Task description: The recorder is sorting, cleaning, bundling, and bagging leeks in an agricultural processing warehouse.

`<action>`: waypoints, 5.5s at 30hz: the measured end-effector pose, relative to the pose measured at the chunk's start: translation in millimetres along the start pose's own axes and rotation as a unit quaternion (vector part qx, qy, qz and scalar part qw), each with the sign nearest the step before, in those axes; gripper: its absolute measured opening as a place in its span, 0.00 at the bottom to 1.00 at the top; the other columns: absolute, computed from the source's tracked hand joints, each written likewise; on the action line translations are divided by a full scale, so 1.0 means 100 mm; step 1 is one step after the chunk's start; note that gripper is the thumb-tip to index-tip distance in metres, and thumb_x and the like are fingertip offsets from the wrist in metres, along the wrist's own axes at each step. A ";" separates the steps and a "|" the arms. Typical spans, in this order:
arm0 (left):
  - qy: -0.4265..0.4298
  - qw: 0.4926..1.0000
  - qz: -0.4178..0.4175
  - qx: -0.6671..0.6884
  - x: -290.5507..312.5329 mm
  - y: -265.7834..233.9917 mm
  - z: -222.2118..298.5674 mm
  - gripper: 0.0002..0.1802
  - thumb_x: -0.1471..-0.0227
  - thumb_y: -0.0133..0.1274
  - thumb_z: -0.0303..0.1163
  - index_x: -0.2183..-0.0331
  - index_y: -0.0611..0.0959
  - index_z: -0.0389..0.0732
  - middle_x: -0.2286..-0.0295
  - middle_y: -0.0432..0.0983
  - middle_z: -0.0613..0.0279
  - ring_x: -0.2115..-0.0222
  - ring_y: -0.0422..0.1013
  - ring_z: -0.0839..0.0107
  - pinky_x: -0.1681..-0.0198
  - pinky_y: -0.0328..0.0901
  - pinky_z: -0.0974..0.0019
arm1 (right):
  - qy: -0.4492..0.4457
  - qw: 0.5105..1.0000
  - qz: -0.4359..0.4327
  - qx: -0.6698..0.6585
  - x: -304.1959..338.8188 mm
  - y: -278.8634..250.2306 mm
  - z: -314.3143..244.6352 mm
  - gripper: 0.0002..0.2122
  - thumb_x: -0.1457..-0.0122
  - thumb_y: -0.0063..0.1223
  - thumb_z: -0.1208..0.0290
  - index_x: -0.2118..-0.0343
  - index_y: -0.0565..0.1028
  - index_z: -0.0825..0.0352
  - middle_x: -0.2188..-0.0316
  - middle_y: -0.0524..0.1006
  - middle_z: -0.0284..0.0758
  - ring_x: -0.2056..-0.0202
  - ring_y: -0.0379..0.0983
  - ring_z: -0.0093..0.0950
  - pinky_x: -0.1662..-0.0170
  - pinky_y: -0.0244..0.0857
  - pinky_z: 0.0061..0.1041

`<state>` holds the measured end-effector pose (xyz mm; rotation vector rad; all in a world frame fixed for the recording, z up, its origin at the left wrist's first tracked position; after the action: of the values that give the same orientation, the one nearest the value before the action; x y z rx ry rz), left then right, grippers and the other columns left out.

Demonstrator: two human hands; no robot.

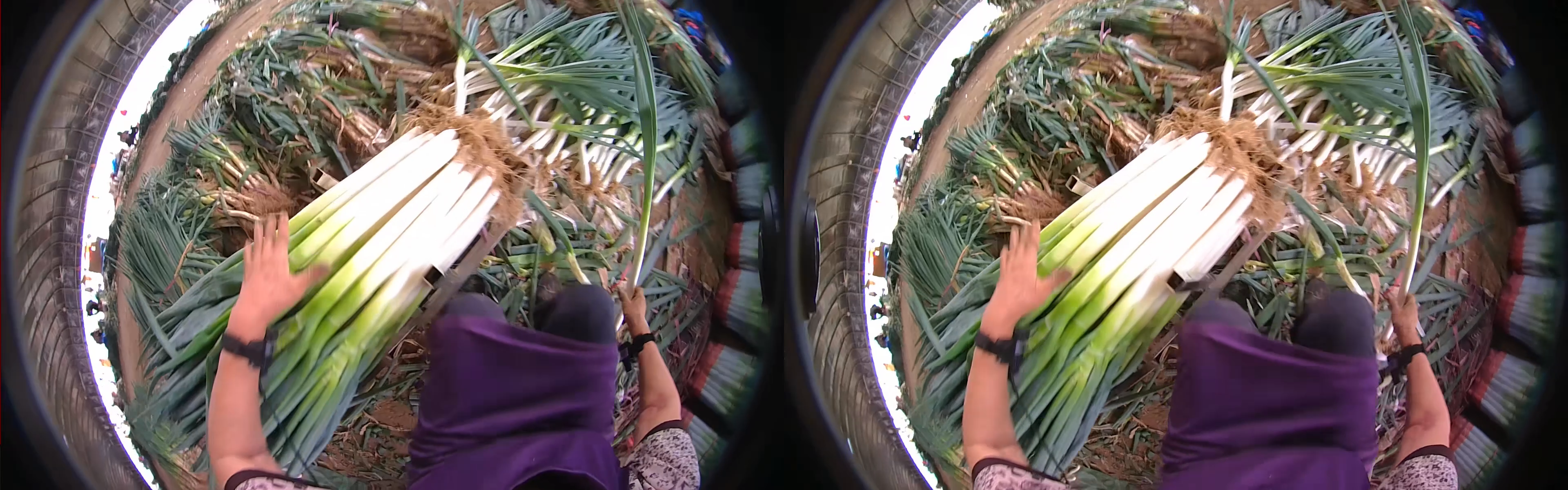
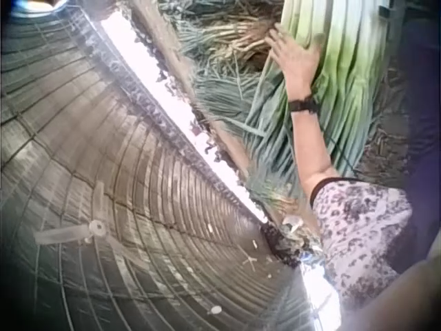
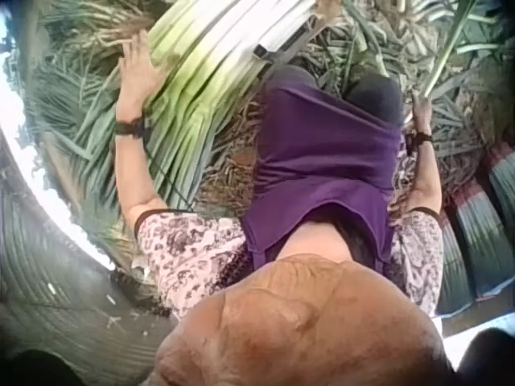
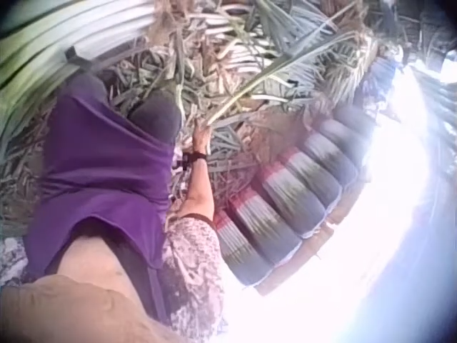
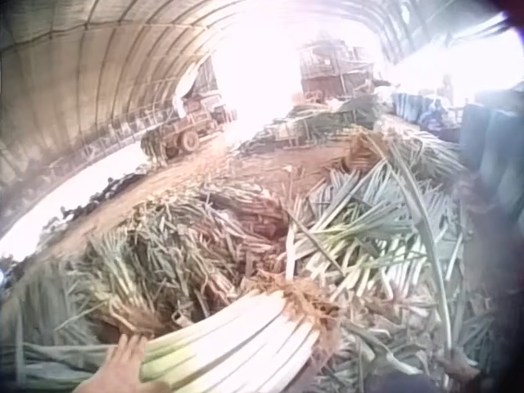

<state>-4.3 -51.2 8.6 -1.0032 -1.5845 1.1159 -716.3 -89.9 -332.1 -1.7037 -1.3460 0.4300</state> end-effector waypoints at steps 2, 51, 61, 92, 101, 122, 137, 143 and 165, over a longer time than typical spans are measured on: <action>0.005 0.988 -0.119 0.097 0.01 0.18 -0.05 0.67 0.65 0.50 0.73 0.39 0.48 0.33 0.40 0.45 0.40 0.38 0.41 0.44 0.39 0.41 0.44 | -0.083 0.995 0.024 0.042 -0.44 0.13 -0.51 0.19 0.42 0.52 0.61 0.55 0.71 0.72 0.61 0.76 0.47 0.59 0.73 0.37 0.56 0.64 0.33; -0.116 0.979 -0.155 0.062 -0.22 0.35 -0.18 0.72 0.76 0.55 0.75 0.37 0.44 0.47 0.37 0.28 0.44 0.36 0.29 0.48 0.40 0.35 0.37 | -0.497 0.811 -0.193 0.241 0.57 1.70 -5.99 0.31 0.44 0.38 0.39 0.39 0.59 0.48 0.37 0.54 0.33 0.36 0.43 0.41 0.37 0.32 0.49; -0.117 0.971 -0.202 0.050 -0.24 0.37 -0.15 0.73 0.76 0.49 0.80 0.37 0.44 0.47 0.37 0.28 0.44 0.36 0.28 0.46 0.40 0.33 0.37 | -0.535 0.803 -0.188 0.185 0.80 1.77 -6.05 0.29 0.46 0.45 0.42 0.41 0.61 0.44 0.39 0.55 0.33 0.37 0.46 0.41 0.38 0.37 0.52; -0.160 0.976 -0.126 0.076 -0.23 0.32 -1.16 0.52 0.57 0.52 0.65 0.43 0.59 0.37 0.47 0.58 0.44 0.46 0.55 0.50 0.45 0.49 0.47 | -0.515 0.796 -0.247 0.201 0.77 1.84 -6.03 0.31 0.49 0.48 0.44 0.41 0.62 0.47 0.38 0.54 0.33 0.36 0.42 0.42 0.36 0.31 0.50; -0.093 0.988 -0.109 0.057 -0.25 0.40 -1.14 0.52 0.57 0.51 0.66 0.42 0.58 0.38 0.41 0.50 0.50 0.42 0.49 0.48 0.42 0.43 0.41 | -0.521 0.791 -0.244 0.208 0.77 1.80 -6.03 0.31 0.47 0.45 0.43 0.40 0.60 0.47 0.38 0.55 0.34 0.37 0.46 0.42 0.37 0.36 0.52; -0.061 0.970 -0.229 0.058 -0.40 0.26 -0.17 0.77 0.77 0.56 0.75 0.38 0.41 0.37 0.39 0.33 0.36 0.38 0.31 0.38 0.40 0.34 0.36 | -0.540 0.773 -0.247 0.222 0.77 1.75 -5.98 0.31 0.41 0.29 0.37 0.37 0.53 0.45 0.36 0.51 0.31 0.34 0.40 0.37 0.35 0.32 0.46; -0.071 0.981 -0.182 0.020 -0.40 0.33 -0.01 0.72 0.75 0.59 0.71 0.37 0.44 0.46 0.39 0.34 0.37 0.38 0.32 0.38 0.42 0.39 0.32 | -0.450 0.845 -0.252 0.142 0.90 1.27 -5.43 0.31 0.43 0.43 0.45 0.37 0.54 0.49 0.35 0.49 0.31 0.34 0.37 0.36 0.34 0.31 0.45; -0.071 0.975 -0.212 0.008 -0.47 0.33 0.04 0.72 0.75 0.56 0.75 0.37 0.45 0.46 0.39 0.31 0.37 0.38 0.30 0.37 0.43 0.39 0.32 | -0.445 0.843 -0.247 0.176 0.91 1.29 -5.39 0.31 0.41 0.40 0.45 0.37 0.53 0.49 0.35 0.48 0.28 0.33 0.34 0.33 0.34 0.25 0.43; 0.094 0.982 -0.063 0.151 -0.04 -0.42 1.16 0.40 0.50 0.56 0.41 0.43 0.59 0.30 0.43 0.55 0.39 0.41 0.50 0.46 0.39 0.46 0.51 | 0.112 0.942 -0.295 0.115 2.75 -1.15 -0.92 0.11 0.46 0.46 0.63 0.73 0.75 0.66 0.73 0.76 0.45 0.67 0.73 0.46 0.63 0.67 0.42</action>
<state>-119.8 -90.2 29.0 -0.7713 -1.2640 1.1001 -622.5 120.1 -121.8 -1.0507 -1.4872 0.0393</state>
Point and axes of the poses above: each hand's wrist, its own x-axis away from the middle knuckle, its own y-axis out of the palm, z = x × y, the point moved 3 cm from there along -x, towards the middle knuckle
